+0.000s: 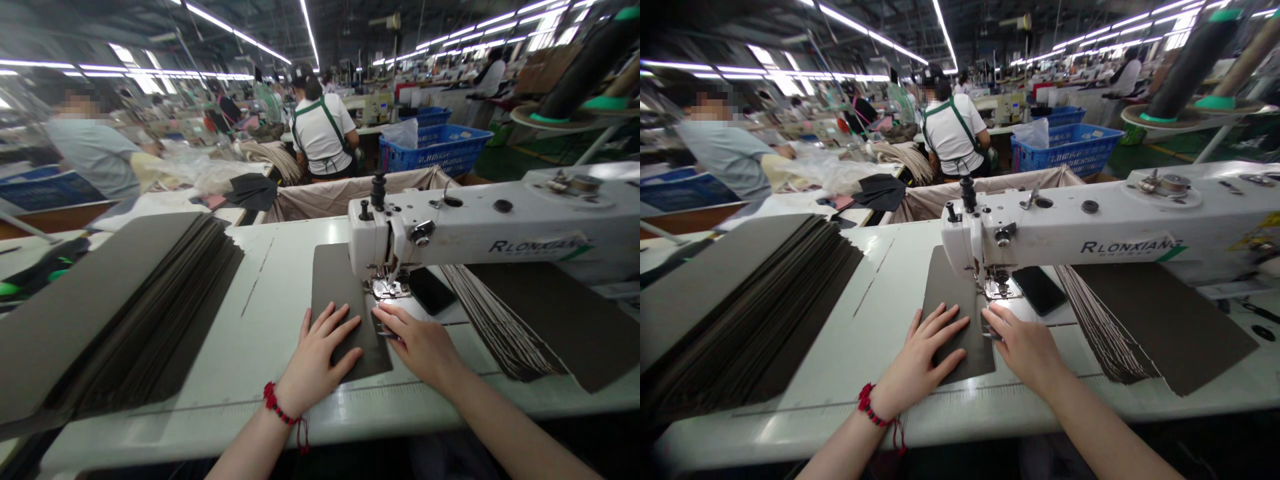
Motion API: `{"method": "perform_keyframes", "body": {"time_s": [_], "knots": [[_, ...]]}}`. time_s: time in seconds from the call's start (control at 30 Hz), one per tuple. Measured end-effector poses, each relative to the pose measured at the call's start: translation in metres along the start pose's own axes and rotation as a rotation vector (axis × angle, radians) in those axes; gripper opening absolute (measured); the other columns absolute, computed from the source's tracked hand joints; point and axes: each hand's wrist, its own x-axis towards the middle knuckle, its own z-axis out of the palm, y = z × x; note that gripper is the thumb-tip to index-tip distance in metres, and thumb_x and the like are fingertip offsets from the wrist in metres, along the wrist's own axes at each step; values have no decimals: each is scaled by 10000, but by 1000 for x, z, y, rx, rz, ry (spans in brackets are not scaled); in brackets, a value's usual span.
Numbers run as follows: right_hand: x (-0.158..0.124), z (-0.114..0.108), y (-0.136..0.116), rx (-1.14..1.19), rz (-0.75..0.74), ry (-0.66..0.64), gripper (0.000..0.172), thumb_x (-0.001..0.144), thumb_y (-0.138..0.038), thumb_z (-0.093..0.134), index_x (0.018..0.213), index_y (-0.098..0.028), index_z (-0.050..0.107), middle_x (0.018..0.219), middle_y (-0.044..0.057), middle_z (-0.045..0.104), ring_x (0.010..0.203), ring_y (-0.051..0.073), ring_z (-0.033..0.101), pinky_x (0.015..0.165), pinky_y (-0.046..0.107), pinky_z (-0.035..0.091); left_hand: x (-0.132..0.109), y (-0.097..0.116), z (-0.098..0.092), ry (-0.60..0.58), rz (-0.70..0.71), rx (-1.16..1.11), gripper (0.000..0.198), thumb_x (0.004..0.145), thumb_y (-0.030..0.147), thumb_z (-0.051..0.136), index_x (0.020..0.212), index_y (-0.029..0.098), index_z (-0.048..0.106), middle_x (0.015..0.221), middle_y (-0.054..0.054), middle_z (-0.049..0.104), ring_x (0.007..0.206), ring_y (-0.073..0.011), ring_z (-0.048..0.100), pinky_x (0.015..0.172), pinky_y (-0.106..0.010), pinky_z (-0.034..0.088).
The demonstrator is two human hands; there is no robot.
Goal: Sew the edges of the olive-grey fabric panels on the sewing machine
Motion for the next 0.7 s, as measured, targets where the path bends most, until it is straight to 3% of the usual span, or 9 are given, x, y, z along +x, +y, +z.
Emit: {"method": "perform_keyframes", "body": {"time_s": [0.7], "knots": [[1, -3, -2, -16, 0, 3, 567, 884, -190, 472, 1422, -348, 389, 1473, -36, 422, 1021, 188, 644, 767, 334, 551, 1, 1, 2, 12, -23, 23, 552, 962, 406, 464, 1470, 341, 259, 1526, -5, 301, 1422, -253, 211, 1172, -545, 86]]}}
